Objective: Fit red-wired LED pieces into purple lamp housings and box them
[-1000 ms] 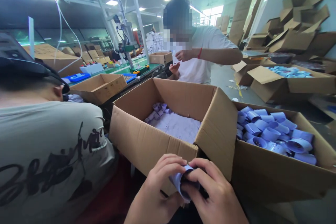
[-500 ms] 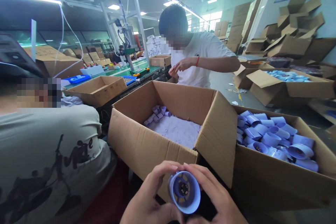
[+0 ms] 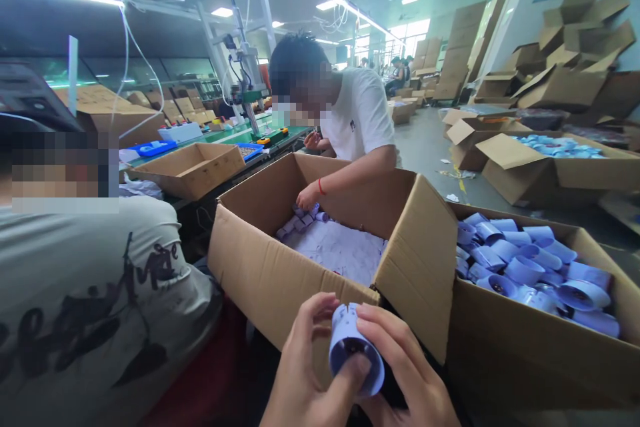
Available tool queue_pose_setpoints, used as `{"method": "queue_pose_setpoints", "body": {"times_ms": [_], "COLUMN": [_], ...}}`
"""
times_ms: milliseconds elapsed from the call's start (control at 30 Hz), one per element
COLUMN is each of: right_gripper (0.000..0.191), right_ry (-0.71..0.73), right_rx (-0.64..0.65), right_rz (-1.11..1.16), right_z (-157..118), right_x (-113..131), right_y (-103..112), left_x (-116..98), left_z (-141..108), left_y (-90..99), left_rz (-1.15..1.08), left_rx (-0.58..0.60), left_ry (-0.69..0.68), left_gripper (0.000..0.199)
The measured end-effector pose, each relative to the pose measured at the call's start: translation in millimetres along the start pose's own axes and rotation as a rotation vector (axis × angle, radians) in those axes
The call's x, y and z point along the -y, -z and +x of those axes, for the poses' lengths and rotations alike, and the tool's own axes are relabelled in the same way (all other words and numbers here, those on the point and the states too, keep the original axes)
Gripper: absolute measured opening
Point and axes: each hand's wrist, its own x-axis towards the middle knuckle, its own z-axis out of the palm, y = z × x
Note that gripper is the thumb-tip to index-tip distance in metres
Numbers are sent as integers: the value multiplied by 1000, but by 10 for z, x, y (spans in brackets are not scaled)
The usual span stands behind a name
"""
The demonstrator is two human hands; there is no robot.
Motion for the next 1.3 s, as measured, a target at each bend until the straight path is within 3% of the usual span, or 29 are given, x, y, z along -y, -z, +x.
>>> {"method": "queue_pose_setpoints", "body": {"times_ms": [233, 367, 467, 600, 867, 1033, 1133, 1300], "right_gripper": [28, 31, 38, 45, 36, 29, 31, 32], "right_ry": [35, 18, 33, 35, 37, -10, -19, -54], "right_rx": [-61, -82, -49, -32, -83, -189, -228, -225], "right_rz": [-33, -53, -49, -46, -170, -172, -218, -253], "right_z": [6, -49, -103, -149, -137, -107, -174, -309], "right_x": [-16, -61, -128, -180, -182, -173, -221, -341], "right_y": [-50, -53, -26, 7, 34, 77, 65, 52], "left_x": [-158, -163, -175, -188, -214, -216, -165, -137], "left_z": [139, 186, 241, 308, 349, 404, 447, 477], "left_y": [-91, -210, -271, -272, -269, -285, -313, -517], "left_rz": [-102, -43, -9, -3, -107, -226, -282, -199], "left_rx": [36, -29, 18, 69, 171, 206, 253, 161], "left_ry": [197, 229, 263, 263, 262, 197, 235, 247], "left_gripper": [55, 48, 40, 39, 35, 39, 46, 39]}}
